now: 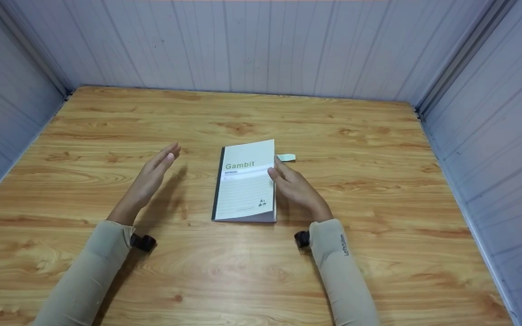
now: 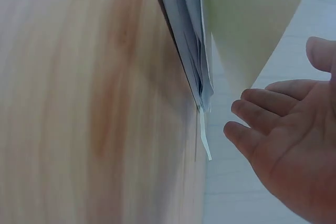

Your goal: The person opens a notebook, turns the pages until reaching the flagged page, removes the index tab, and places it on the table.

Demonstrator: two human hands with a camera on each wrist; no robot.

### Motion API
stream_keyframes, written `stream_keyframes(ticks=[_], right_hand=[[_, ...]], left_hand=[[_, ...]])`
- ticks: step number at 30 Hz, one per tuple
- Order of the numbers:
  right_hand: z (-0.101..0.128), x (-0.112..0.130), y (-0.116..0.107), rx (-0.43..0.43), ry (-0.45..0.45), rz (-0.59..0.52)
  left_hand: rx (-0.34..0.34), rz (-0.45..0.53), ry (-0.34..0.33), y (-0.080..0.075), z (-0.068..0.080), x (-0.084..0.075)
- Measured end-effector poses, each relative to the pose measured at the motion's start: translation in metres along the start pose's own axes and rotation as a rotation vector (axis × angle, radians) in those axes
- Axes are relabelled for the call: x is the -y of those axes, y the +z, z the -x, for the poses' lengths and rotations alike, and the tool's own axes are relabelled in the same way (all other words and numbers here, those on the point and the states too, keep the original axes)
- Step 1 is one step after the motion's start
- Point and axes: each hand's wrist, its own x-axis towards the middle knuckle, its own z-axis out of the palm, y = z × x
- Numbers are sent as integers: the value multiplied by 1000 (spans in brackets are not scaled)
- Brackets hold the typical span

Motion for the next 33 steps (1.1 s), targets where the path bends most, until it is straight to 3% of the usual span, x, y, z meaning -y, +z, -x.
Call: stream_keyframes(ticks=[7, 17, 24, 33], right_hand=[[4, 8, 2, -23, -40, 21], [7, 26, 8, 5, -211, 59], [6, 43, 17, 35, -285, 139], [1, 61, 32, 83, -366, 295]], left_hand=[[0, 9, 27, 1, -1, -2], [18, 64, 134, 3, -4, -6], [24, 69, 122, 3, -4, -12], [46, -44, 138, 3, -3, -26]])
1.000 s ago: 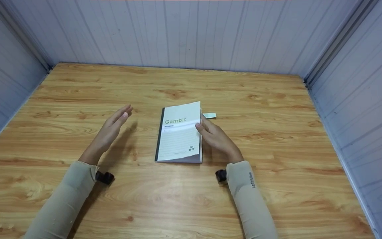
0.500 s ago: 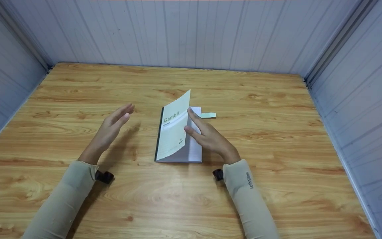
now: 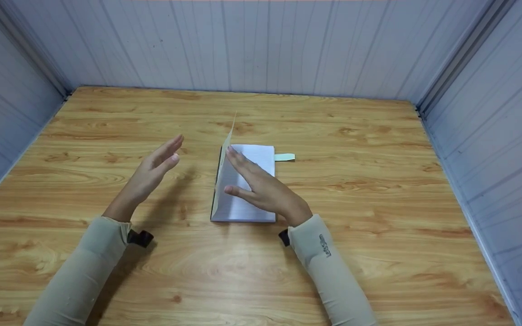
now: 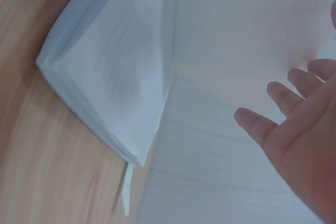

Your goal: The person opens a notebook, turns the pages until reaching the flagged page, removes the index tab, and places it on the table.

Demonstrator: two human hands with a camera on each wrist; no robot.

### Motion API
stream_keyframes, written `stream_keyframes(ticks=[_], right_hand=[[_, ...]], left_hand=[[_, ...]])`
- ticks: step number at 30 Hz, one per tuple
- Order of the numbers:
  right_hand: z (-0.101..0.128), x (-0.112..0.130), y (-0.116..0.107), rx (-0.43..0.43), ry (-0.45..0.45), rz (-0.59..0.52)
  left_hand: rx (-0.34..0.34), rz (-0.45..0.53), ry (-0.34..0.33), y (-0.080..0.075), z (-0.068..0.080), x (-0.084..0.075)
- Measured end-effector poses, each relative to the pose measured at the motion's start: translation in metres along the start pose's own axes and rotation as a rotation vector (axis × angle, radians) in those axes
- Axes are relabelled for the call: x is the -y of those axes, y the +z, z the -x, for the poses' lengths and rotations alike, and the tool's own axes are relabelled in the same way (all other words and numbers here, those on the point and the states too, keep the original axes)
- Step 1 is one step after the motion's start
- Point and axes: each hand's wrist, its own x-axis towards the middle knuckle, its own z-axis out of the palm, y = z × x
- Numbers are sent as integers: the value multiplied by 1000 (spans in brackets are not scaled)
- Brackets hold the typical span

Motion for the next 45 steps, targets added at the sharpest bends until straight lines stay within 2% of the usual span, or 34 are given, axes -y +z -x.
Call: stream_keyframes(ticks=[10, 17, 25, 31, 35, 41, 45], right_hand=[[-12, 8, 14, 77, -76, 75], [-15, 9, 22, 121, -129, 152], [-15, 9, 23, 142, -131, 149], [-12, 1, 23, 125, -73, 171], [-10, -7, 22, 125, -19, 162], [-1, -24, 19, 188, 118, 121], [6, -35, 15, 237, 185, 129]], left_hand=[[22, -101, 75, 1, 1, -10], [102, -200, 92, 1, 5, -17], [201, -254, 136, -2, 5, -21], [255, -317, 193, -13, 7, -23], [288, -318, 224, -22, 8, -23], [322, -361, 257, -33, 11, -22], [329, -418, 232, -39, 14, -17]])
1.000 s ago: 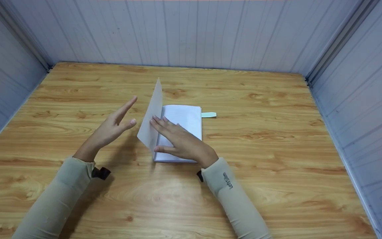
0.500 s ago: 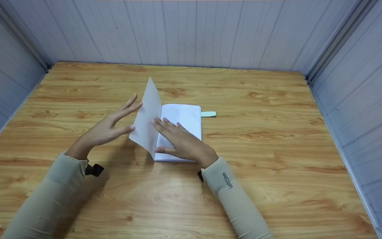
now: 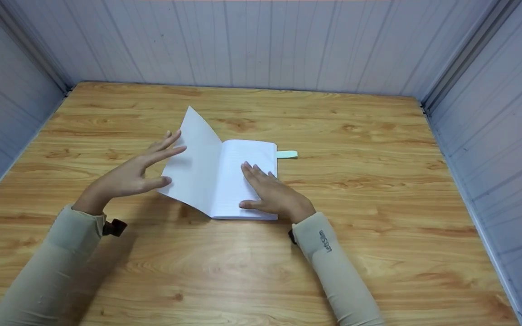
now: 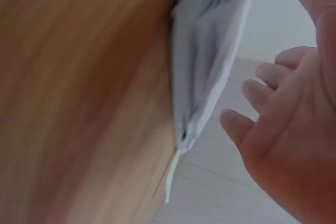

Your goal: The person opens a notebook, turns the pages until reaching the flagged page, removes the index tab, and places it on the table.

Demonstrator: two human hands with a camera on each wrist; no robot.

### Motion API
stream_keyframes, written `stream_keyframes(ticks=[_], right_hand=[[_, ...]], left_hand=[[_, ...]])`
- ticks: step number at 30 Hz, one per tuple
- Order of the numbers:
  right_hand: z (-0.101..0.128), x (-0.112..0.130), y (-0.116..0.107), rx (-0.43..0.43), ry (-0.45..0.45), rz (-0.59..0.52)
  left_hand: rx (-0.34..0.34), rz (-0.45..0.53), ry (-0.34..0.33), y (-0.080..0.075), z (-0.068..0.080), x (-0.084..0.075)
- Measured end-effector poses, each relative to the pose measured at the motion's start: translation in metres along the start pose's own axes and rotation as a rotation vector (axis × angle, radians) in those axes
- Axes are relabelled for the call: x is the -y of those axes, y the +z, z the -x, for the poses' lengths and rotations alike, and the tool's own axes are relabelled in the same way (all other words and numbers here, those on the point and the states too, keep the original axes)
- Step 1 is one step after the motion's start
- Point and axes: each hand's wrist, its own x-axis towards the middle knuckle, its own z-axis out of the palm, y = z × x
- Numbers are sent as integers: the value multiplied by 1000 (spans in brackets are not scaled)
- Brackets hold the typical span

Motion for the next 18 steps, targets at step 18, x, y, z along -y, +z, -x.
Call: stream_keyframes(ticks=[18], right_hand=[[17, -42, -18, 149, 98, -35]], left_hand=[[181, -258, -228, 23, 2, 34]])
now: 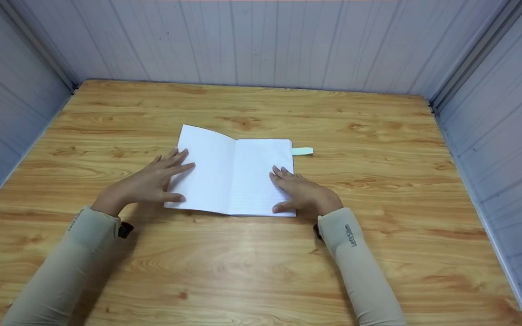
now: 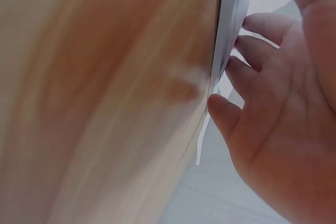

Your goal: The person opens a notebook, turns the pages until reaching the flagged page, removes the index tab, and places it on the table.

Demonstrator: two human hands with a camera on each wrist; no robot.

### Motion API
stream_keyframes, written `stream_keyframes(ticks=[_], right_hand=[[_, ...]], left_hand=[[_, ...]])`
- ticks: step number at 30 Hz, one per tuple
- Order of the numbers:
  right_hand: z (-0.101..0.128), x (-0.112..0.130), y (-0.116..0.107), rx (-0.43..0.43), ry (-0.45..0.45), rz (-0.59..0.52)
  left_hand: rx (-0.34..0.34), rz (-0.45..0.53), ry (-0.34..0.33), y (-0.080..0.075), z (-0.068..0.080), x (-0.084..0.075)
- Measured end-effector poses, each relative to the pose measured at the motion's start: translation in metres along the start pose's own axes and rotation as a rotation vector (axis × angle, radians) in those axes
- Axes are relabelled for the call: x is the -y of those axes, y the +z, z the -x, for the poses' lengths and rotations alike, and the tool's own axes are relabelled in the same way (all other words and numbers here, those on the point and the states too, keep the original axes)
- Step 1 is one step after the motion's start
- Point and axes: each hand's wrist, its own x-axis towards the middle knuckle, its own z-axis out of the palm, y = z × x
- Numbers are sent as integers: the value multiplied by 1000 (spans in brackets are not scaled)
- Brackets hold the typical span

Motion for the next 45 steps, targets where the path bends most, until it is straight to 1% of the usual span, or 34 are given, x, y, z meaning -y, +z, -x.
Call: stream_keyframes(ticks=[3, 6, 11, 16, 18, 24, 28, 34, 40, 45], right_hand=[[3, -6, -3, -5, 9, -8], [6, -12, -5, -3, 14, -7], [10, -19, -9, 19, -1, -11], [13, -25, -11, 35, -13, -25], [14, -27, -11, 40, -14, -36], [16, -34, -14, 66, -39, -61], [14, -34, -14, 71, -53, -56], [14, -35, -15, 91, -49, -62], [13, -37, -16, 104, -83, -78], [12, -37, -16, 102, -74, -78]], left_hand=[[75, 16, -41, 6, -6, 1], [132, 15, -58, 10, -12, 1], [191, 17, -63, 12, -21, 1], [240, 36, -80, 12, -25, 1], [247, 45, -88, 12, -25, 1], [246, 72, -81, 12, -25, 2], [240, 79, -78, 12, -25, 3], [246, 89, -78, 12, -27, 4], [259, 96, -71, 11, -27, 5], [256, 105, -68, 11, -25, 6]])
